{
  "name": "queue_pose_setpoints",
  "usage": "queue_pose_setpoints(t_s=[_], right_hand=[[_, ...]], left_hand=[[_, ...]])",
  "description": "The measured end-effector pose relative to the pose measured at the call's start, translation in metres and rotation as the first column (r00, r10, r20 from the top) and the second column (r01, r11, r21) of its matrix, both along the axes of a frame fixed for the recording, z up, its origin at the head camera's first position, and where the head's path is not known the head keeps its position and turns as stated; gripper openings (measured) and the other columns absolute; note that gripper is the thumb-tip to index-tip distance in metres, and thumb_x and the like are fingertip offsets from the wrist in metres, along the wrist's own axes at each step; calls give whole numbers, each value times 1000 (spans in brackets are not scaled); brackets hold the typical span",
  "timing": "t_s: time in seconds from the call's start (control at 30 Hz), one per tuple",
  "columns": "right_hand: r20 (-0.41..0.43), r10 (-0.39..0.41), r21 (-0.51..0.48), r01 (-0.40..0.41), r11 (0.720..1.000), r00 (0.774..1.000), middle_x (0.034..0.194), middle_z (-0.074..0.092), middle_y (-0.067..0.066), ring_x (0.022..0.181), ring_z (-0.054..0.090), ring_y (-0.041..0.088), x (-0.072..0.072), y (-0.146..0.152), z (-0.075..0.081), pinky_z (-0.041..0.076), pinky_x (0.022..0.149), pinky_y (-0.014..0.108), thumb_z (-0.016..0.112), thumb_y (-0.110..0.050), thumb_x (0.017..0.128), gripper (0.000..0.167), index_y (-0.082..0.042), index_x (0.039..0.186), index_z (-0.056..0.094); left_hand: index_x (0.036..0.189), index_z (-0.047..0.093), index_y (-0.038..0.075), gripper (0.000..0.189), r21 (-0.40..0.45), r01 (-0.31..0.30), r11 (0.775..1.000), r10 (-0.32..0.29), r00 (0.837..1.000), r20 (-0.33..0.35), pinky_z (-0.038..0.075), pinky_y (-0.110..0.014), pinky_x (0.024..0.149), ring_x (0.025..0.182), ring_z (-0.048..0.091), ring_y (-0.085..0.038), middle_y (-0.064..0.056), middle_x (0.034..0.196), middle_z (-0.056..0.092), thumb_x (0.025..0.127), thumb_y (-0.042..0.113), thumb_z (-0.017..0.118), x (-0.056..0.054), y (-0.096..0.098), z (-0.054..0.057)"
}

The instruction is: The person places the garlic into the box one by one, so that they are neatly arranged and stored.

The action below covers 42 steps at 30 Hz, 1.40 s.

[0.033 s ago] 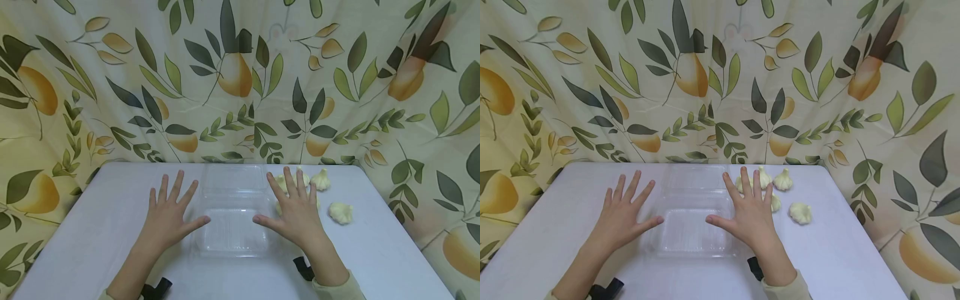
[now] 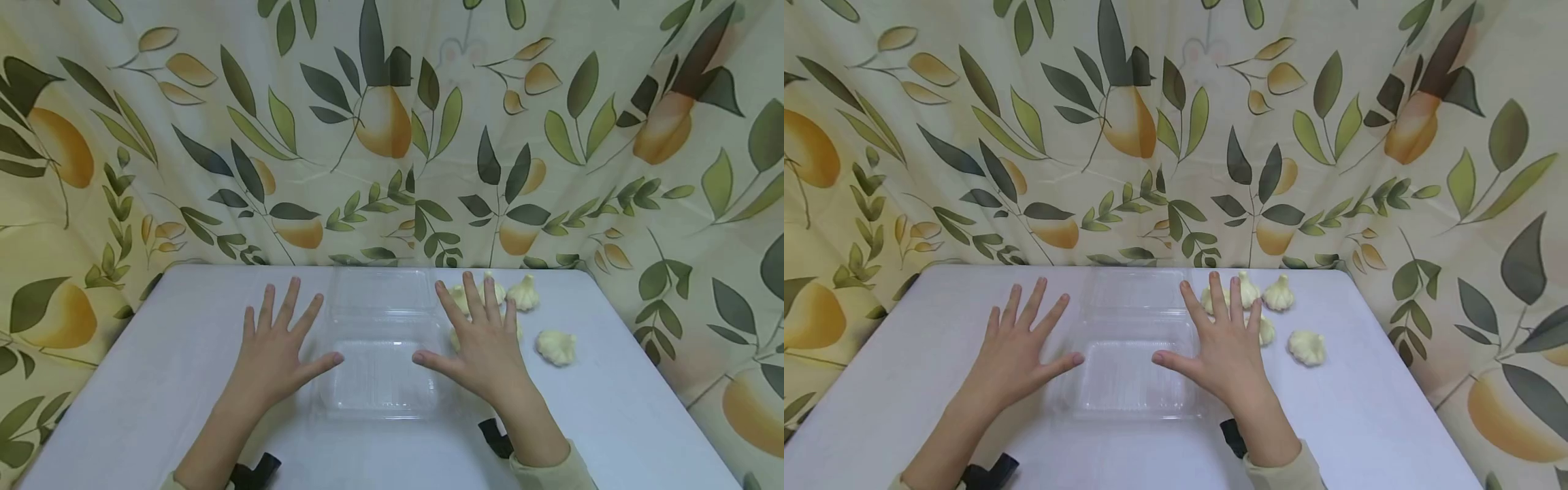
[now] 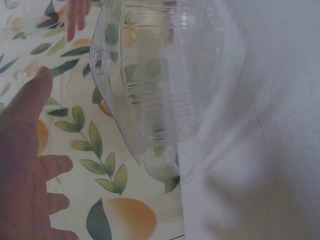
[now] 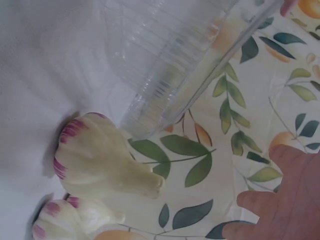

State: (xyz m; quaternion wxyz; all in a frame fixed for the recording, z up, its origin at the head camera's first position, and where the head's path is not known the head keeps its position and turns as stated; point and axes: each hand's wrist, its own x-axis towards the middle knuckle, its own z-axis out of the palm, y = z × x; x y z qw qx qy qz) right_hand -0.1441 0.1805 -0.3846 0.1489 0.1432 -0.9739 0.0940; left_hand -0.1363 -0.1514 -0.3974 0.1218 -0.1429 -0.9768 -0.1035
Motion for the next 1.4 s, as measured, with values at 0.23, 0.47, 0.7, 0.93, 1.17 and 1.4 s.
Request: queue_pose_setpoints(t_s=[0.23, 0.47, 0.7, 0.93, 1.17, 1.4], right_hand=[[9, -12, 0, 12, 1000, 1000, 168, 3, 11, 152, -1, 45, 1, 2, 5, 6, 112, 76, 52, -91, 70, 110, -38, 160, 16], [-4, -16, -15, 16, 1000, 1000, 167, 10, 14, 151, 4, 47, -1, 8, 11, 11, 110, 77, 56, -88, 71, 109, -37, 160, 17], [4, -34, -106, 35, 994, 999, 167, 11, 13, 150, 9, 48, -7, 21, 14, 13, 108, 79, 63, -82, 72, 109, -37, 160, 17], [45, -45, -204, 54, 977, 998, 166, 18, 14, 146, 23, 50, -6, 35, 11, 27, 107, 75, 68, -76, 74, 109, -34, 160, 17], [46, -60, -211, 69, 975, 997, 164, 22, 16, 142, 32, 49, -6, 44, 8, 37, 100, 73, 69, -73, 76, 108, -36, 160, 13], [118, -56, -261, 85, 962, 991, 164, 22, 15, 142, 32, 49, -16, 55, 9, 37, 97, 76, 66, -70, 81, 102, -40, 160, 8]], left_hand=[[158, 29, 29, 98, 7, 6, 1000, -6, 1000, -5, 12, -75, 113, 152, -1, -45, -8, 169, 3, 80, 85, 49, -2, 2, 3], [159, 27, 28, 91, 152, 49, 987, -57, 997, 52, 30, -73, 107, 151, 12, -45, -4, 169, 4, 86, 76, 54, -4, 0, 5], [159, 25, 30, 86, 318, 62, 946, -102, 988, 112, 37, -75, 100, 149, 21, -43, -4, 168, 10, 89, 68, 57, -5, -3, 8], [158, 28, 26, 78, 514, 33, 857, -174, 958, 228, 55, -54, 92, 140, 41, -39, -10, 161, 29, 94, 56, 60, -7, -9, 0], [157, 31, 25, 73, 676, -93, 731, -242, 891, 384, 59, -48, 85, 138, 43, -41, -14, 160, 31, 95, 53, 59, -13, -11, -13], [154, 35, 30, 64, 804, -226, 550, -307, 841, 446, 60, -45, 82, 136, 46, -41, -15, 157, 34, 97, 49, 58, -19, -8, -36]])
